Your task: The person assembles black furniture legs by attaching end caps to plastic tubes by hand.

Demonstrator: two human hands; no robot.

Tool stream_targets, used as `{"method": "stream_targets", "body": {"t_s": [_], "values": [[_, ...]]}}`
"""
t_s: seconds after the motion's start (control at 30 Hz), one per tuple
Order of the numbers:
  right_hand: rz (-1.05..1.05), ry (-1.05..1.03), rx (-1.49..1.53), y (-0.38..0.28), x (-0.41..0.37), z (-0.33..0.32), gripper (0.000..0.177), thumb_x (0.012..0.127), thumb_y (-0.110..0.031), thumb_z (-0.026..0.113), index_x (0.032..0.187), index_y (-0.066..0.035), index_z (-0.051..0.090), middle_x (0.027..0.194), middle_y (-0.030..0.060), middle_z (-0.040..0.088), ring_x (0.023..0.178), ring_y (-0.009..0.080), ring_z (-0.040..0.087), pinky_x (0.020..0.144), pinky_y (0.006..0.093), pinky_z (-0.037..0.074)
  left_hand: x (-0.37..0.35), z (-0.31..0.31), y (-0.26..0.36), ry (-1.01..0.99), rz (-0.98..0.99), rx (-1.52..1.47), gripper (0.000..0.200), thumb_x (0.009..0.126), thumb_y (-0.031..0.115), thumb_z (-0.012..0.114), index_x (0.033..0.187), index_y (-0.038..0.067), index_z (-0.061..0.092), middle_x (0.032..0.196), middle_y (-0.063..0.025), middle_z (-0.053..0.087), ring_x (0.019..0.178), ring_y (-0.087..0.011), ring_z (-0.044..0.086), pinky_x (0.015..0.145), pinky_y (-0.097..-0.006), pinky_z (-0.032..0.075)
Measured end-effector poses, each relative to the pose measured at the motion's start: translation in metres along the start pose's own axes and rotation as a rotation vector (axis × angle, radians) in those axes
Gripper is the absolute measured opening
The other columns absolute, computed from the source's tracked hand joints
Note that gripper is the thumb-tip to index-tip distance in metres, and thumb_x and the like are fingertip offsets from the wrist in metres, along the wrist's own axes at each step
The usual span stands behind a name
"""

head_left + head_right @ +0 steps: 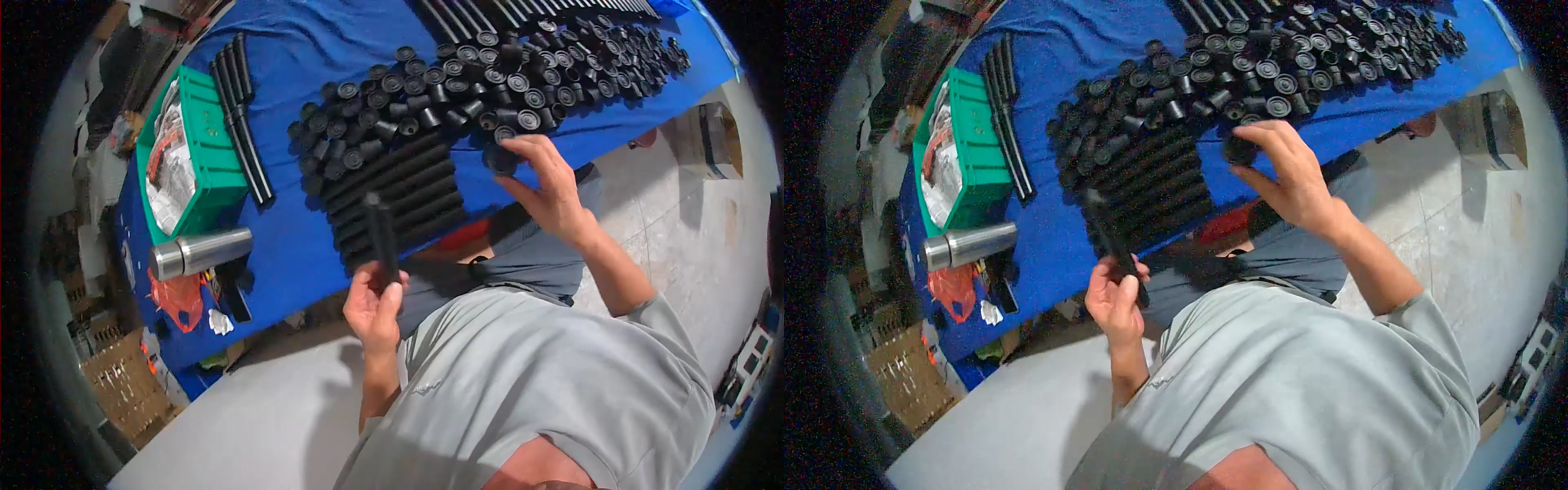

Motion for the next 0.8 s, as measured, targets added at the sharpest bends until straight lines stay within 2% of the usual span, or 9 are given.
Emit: {"method": "stream_targets", "body": {"t_s": [0.07, 0.17, 0.27, 0.47, 0.53, 0.57, 0.63, 0.73, 0.8], "values": [[0.154, 0.032, -0.059, 0.036, -0.026, -0.011, 0.050, 0.080, 0.000, 0.077, 0.126, -0.002, 0.058, 0.115, 0.0184, 0.064, 0.105, 0.0371, 0.064, 0.092, 0.0422, 0.053, 0.002, 0.022, -0.008, -0.151, -0.121, 0.118, 0.033, 0.084, 0.001, 0.068, 0.116, -0.002, 0.059, 0.098, -0.0084, 0.064, 0.085, -0.0142, 0.062, 0.077, -0.0294, 0.052], [0.316, 0.052, -0.199, 0.076, -0.057, -0.029, 0.050, 0.082, 0.001, 0.074, 0.128, -0.001, 0.054, 0.114, 0.0217, 0.063, 0.107, 0.0409, 0.063, 0.093, 0.0446, 0.052, -0.006, 0.043, -0.029, -0.425, -0.197, 0.393, 0.038, 0.079, 0.005, 0.076, 0.113, 0.003, 0.059, 0.096, 0.0000, 0.060, 0.085, -0.0065, 0.055, 0.075, -0.0236, 0.046], [0.235, 0.113, -0.303, 0.084, -0.058, -0.044, 0.051, 0.083, 0.001, 0.073, 0.129, 0.000, 0.052, 0.115, 0.0222, 0.062, 0.108, 0.0413, 0.062, 0.094, 0.0455, 0.051, -0.009, 0.064, -0.043, -0.528, -0.182, 0.455, 0.033, 0.077, 0.008, 0.078, 0.106, 0.002, 0.063, 0.087, -0.0022, 0.065, 0.079, -0.0106, 0.061, 0.075, -0.0273, 0.050], [0.240, 0.138, -0.437, 0.095, -0.063, -0.043, 0.058, 0.085, -0.004, 0.076, 0.137, 0.000, 0.051, 0.120, 0.0214, 0.061, 0.111, 0.0399, 0.060, 0.095, 0.0448, 0.050, -0.015, 0.064, -0.060, -0.564, -0.336, 0.326, 0.036, 0.077, 0.007, 0.078, 0.109, 0.000, 0.062, 0.094, 0.0004, 0.059, 0.084, -0.0078, 0.054, 0.076, -0.0244, 0.044], [0.304, 0.228, -0.447, 0.074, -0.063, -0.059, 0.057, 0.086, -0.007, 0.077, 0.136, -0.001, 0.052, 0.120, 0.0206, 0.061, 0.108, 0.0381, 0.061, 0.093, 0.0438, 0.051, -0.015, 0.055, -0.059, -0.561, -0.326, 0.294, 0.037, 0.077, 0.006, 0.077, 0.111, -0.002, 0.063, 0.096, -0.0041, 0.064, 0.084, -0.0111, 0.061, 0.078, -0.0270, 0.050], [0.272, 0.265, -0.371, 0.053, -0.063, -0.065, 0.054, 0.086, -0.010, 0.079, 0.134, 0.000, 0.056, 0.119, 0.0185, 0.062, 0.105, 0.0327, 0.063, 0.089, 0.0405, 0.052, -0.018, 0.050, -0.062, -0.542, -0.376, 0.244, 0.037, 0.077, 0.006, 0.076, 0.111, -0.002, 0.064, 0.097, -0.0057, 0.066, 0.084, -0.0124, 0.063, 0.078, -0.0280, 0.051], [0.311, 0.072, 0.030, 0.024, -0.059, -0.045, 0.053, 0.086, -0.012, 0.080, 0.132, -0.002, 0.058, 0.117, 0.0159, 0.063, 0.102, 0.0269, 0.064, 0.085, 0.0369, 0.053, -0.027, 0.048, -0.066, -0.524, -0.471, 0.145, 0.037, 0.079, 0.007, 0.076, 0.112, -0.003, 0.064, 0.099, -0.0068, 0.068, 0.086, -0.0137, 0.065, 0.080, -0.0293, 0.053], [0.481, -0.441, 0.782, -0.015, -0.074, 0.036, 0.064, 0.085, -0.021, 0.082, 0.141, -0.006, 0.056, 0.118, 0.0084, 0.063, 0.094, 0.0162, 0.061, 0.077, 0.0299, 0.052, -0.029, 0.059, -0.067, -0.566, -0.571, 0.014, 0.037, 0.083, 0.010, 0.077, 0.115, -0.005, 0.065, 0.100, -0.0063, 0.069, 0.091, -0.0138, 0.065, 0.082, -0.0300, 0.053], [0.440, -0.521, 0.853, -0.039, -0.074, 0.061, 0.064, 0.086, -0.018, 0.080, 0.144, -0.007, 0.055, 0.124, 0.0068, 0.058, 0.096, 0.0148, 0.060, 0.073, 0.0287, 0.051, -0.033, 0.062, -0.069, -0.605, -0.633, -0.060, 0.038, 0.084, 0.010, 0.077, 0.116, -0.006, 0.064, 0.101, -0.0069, 0.069, 0.094, -0.0142, 0.065, 0.083, -0.0301, 0.054]]}}
Point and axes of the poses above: each hand's wrist, its own x-axis towards the middle knuckle, its own z-axis out of the palm, y = z × x, the point moved 10 cm from there along x, towards the middle knuckle
